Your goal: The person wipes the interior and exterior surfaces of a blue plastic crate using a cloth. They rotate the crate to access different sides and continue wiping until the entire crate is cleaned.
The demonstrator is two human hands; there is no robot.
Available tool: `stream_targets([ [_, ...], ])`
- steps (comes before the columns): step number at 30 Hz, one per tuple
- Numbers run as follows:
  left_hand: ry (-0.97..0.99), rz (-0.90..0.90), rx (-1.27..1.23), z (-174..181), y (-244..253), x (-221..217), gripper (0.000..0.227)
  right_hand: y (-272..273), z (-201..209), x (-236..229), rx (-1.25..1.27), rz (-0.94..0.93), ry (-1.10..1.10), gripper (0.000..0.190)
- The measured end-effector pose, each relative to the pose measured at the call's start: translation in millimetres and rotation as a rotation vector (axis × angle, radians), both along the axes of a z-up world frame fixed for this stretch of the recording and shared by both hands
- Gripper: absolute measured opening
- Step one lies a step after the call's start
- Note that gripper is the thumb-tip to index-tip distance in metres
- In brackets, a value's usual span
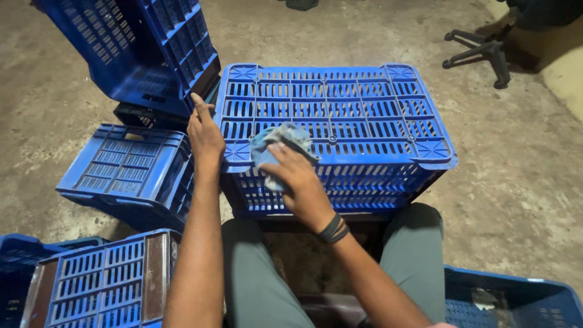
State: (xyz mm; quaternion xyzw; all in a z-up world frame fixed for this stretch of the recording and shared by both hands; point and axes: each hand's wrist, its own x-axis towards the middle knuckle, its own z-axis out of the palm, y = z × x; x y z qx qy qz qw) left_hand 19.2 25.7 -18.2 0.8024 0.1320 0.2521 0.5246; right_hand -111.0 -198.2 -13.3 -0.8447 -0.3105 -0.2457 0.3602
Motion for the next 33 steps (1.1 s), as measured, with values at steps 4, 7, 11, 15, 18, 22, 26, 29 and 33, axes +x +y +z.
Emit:
stream_targets([
  [4,-0.017,-0.008,-0.001,0.2,0.8,-2.3,0.093,-37.5,2.9,3.6,-0.159,0.065,0.022,0.076],
  [7,-0.036,-0.030,-0.025,0.6,2.1,-2.1,0.092,-100.7,7.7,-0.8,-0.181,0.028,0.061,0.077],
  [11,-0.106,-0.022,-0.008,-1.4,5.2,-1.1,0.091,-188.6,22.7,-19.3,-0.302,-0.160,0.064,0.081],
  [15,-0.225,-0.038,-0.223,-17.3,15.5,3.3,0.085,-252.5,17.1,-40.1,-0.128,-0.304,0.004,0.060],
  [18,-0.323,-0.052,-0.474,-50.3,42.0,2.1,0.080,-280.2,-21.3,-40.5,0.363,-0.530,0.016,0.058],
  [22,-0.272,-0.118,-0.644,-133.2,70.8,-12.3,0.080,-328.1,-94.9,4.7,0.763,-0.701,-0.053,0.042],
  [26,-0.262,-0.381,-0.864,-202.6,42.0,-34.9,0.066,-351.3,-170.4,42.8,1.372,-0.450,0.527,0.025],
  [29,-0.277,-0.512,-0.941,-195.7,13.2,-39.5,0.071,-339.4,-202.4,61.2,1.382,-0.402,0.601,0.029],
  [33,-0.191,-0.584,-0.873,-126.5,15.8,-42.4,0.086,-336.5,-174.1,72.7,1.305,-0.318,0.544,0.027],
])
